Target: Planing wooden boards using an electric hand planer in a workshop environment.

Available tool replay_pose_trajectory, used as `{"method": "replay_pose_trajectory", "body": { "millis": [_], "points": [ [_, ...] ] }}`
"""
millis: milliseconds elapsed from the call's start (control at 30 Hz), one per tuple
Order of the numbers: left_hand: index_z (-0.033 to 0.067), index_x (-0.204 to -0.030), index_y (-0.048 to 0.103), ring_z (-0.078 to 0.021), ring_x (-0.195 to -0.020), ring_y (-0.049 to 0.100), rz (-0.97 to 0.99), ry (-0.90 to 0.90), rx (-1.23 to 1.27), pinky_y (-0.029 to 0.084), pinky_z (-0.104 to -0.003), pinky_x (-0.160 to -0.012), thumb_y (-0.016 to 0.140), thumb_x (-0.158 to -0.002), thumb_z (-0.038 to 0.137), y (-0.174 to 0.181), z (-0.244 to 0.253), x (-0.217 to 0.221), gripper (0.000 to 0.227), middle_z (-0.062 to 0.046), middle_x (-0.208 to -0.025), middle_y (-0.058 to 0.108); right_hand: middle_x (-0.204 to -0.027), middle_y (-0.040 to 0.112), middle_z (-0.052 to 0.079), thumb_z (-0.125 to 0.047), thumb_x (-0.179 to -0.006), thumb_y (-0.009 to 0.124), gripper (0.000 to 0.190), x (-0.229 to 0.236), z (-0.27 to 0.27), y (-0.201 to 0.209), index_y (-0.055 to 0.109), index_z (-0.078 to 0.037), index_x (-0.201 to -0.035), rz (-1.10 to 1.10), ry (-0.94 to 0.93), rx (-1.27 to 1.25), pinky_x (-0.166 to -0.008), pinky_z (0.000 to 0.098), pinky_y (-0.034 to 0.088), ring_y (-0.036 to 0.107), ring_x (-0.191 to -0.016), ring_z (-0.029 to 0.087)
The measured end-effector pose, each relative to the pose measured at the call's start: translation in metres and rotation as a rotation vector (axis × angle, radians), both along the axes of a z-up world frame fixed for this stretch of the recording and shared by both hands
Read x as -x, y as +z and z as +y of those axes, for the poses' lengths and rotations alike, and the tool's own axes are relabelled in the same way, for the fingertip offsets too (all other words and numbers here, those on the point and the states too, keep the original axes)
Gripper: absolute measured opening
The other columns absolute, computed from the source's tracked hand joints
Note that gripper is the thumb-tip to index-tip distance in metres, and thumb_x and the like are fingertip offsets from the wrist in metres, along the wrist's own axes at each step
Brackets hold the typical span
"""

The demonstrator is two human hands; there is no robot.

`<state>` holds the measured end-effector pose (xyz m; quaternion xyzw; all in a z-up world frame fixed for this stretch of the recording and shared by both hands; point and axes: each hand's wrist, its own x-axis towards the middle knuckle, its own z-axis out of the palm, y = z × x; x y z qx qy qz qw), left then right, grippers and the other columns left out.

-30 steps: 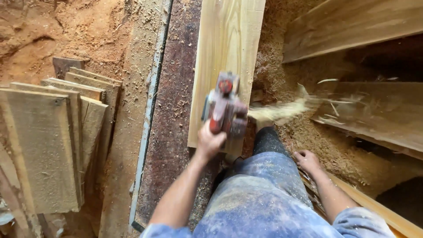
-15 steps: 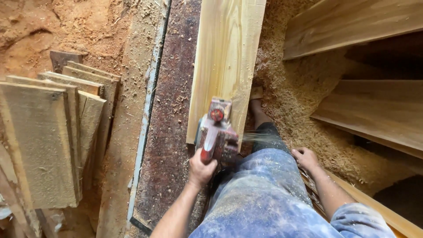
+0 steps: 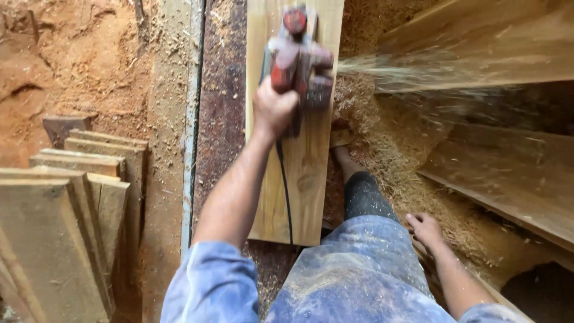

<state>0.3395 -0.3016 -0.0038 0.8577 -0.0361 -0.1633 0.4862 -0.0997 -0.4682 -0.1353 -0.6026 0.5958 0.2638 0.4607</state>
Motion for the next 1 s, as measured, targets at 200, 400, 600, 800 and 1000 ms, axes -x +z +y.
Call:
{"method": "replay_pose_trajectory", "body": {
  "millis": [200, 400, 600, 800, 1000],
  "points": [
    [0.0156, -0.042, 0.054, -0.0116, -0.048, 0.046, -0.145, -0.058, -0.115, 0.034, -0.031, -0.043, 0.049, -0.045, 0.033, -0.013, -0.110, -0.134, 0.018, 0.003, -0.043, 0.045, -0.109, 0.063, 0.011, -0.033, -0.086, 0.054, 0.037, -0.055, -0.008, 0.054, 0.060, -0.008, -0.112, 0.207, 0.166, -0.004, -0.083, 0.0398, 0.045, 0.062, -0.093, 0.025],
    [0.0057, -0.083, 0.057, -0.0127, -0.048, 0.054, 0.204, 0.022, 0.324, 0.044, -0.027, -0.035, 0.060, -0.049, 0.014, 0.028, -0.079, -0.079, 0.035, -0.004, -0.061, 0.059, -0.107, 0.062, 0.013, -0.027, -0.086, 0.056, 0.033, -0.034, -0.011, 0.044, 0.059, -0.004, -0.110, 0.153, 0.025, -0.022, -0.066, 0.0347, 0.048, 0.065, -0.075, 0.026],
    [0.0088, -0.085, 0.060, -0.0186, -0.073, 0.055, 0.161, 0.002, 0.280, 0.045, -0.034, -0.063, 0.070, -0.054, 0.018, 0.047, 0.049, 0.130, 0.034, -0.009, -0.075, 0.060, -0.093, 0.059, 0.035, -0.028, -0.082, 0.060, 0.046, 0.041, 0.005, -0.034, 0.061, 0.012, -0.104, -0.159, 0.145, 0.051, -0.051, 0.0393, 0.055, 0.063, -0.071, 0.039],
    [0.0068, -0.077, 0.061, -0.0204, -0.057, 0.057, 0.314, 0.055, -0.065, 0.043, -0.033, -0.049, 0.071, -0.052, 0.019, 0.039, 0.176, 0.307, 0.029, -0.013, -0.060, 0.059, -0.105, 0.065, 0.013, -0.051, -0.078, 0.057, 0.048, 0.034, 0.046, 0.010, 0.066, -0.013, -0.105, -0.055, 0.385, 0.120, -0.089, 0.0397, 0.044, 0.057, -0.103, 0.029],
    [0.0123, -0.069, 0.061, -0.0195, -0.047, 0.055, 0.248, 0.092, -0.089, 0.041, -0.031, -0.043, 0.073, -0.047, 0.020, -0.005, 0.222, 0.370, 0.026, -0.009, -0.050, 0.056, -0.106, 0.063, 0.018, -0.048, -0.078, 0.058, 0.051, 0.061, 0.059, -0.007, 0.065, -0.005, -0.104, -0.143, 0.358, 0.107, -0.091, 0.0411, 0.042, 0.054, -0.106, 0.033]
  ]
}}
